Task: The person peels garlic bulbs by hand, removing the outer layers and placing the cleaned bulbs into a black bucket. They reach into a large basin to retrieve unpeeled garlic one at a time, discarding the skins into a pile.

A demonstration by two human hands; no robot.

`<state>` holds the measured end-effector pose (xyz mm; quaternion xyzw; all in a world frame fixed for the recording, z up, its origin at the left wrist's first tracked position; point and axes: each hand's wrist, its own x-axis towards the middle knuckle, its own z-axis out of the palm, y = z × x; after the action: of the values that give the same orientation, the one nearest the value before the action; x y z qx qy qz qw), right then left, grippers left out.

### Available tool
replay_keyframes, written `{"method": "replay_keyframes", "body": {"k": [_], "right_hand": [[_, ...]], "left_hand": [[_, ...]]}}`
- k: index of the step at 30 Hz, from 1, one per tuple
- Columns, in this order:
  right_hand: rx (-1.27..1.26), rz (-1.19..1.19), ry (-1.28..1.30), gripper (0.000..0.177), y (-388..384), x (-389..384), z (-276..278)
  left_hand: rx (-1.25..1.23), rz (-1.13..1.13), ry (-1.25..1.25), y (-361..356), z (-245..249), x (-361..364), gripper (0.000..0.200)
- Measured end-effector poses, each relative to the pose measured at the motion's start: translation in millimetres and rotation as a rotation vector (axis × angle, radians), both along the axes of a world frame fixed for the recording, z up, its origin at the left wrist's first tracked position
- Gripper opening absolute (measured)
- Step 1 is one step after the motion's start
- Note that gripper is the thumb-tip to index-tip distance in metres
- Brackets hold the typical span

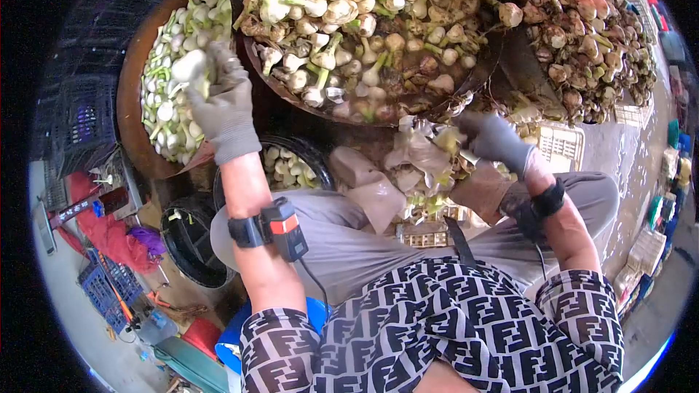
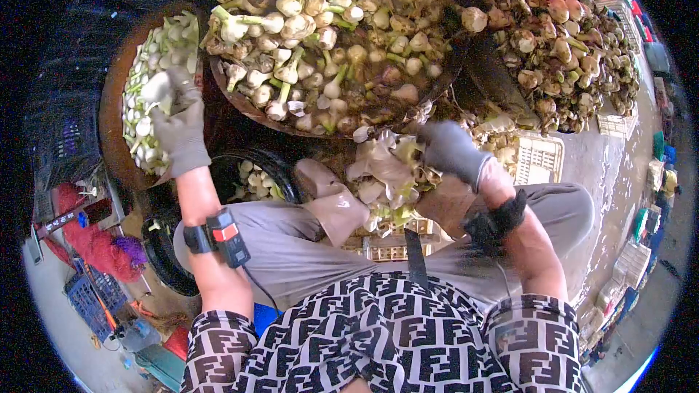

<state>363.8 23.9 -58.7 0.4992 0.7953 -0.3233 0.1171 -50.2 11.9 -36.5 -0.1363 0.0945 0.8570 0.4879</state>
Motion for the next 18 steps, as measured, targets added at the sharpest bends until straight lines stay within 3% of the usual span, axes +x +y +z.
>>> {"method": "replay_keyframes", "body": {"k": [1, 3, 4, 6, 8, 11, 13, 14, 15, 18], "right_hand": [[-0.014, -0.158, 0.152, 0.026, 17.9, -0.4, -6.2], [0.178, -0.166, 0.321, 0.023, 49.2, -16.6, -20.3], [0.254, -0.034, 0.300, 0.023, 67.9, -24.0, -31.9], [0.349, 0.148, 0.184, 0.023, 102.5, -42.8, -71.5], [0.389, 0.245, -0.006, 0.022, 120.6, -62.3, -124.3], [0.316, 0.531, -0.315, 0.022, 127.1, -79.6, -158.4], [0.470, 0.589, -0.143, 0.022, 133.1, -62.7, -193.3], [0.545, 0.616, -0.059, 0.022, 129.9, -67.3, -172.1], [0.444, 0.618, -0.528, 0.023, 128.3, -77.3, -151.5], [0.193, 0.280, -0.247, 0.024, 138.6, -70.3, -109.1]], "left_hand": [[-0.032, 0.049, 0.148, -0.8, 9.1, 14.6, 0.041], [0.084, -0.190, 0.162, 0.1, -0.5, 27.9, 0.045], [0.143, -0.308, 0.170, 1.7, -4.1, 34.7, 0.046], [0.023, -0.435, 0.196, 10.4, 7.4, 63.4, 0.041], [-0.223, -0.404, 0.283, 17.4, 11.2, 76.5, 0.040], [-0.217, -0.443, 0.369, 20.0, 13.9, 78.3, 0.039], [-0.217, -0.447, 0.423, 19.8, 15.9, 78.6, 0.038], [-0.215, -0.451, 0.446, 19.1, 16.1, 80.1, 0.037], [-0.239, -0.455, 0.497, 19.7, 15.2, 81.9, 0.036], [-0.313, -0.503, 0.661, 20.1, 7.5, 92.7, 0.030]]}}
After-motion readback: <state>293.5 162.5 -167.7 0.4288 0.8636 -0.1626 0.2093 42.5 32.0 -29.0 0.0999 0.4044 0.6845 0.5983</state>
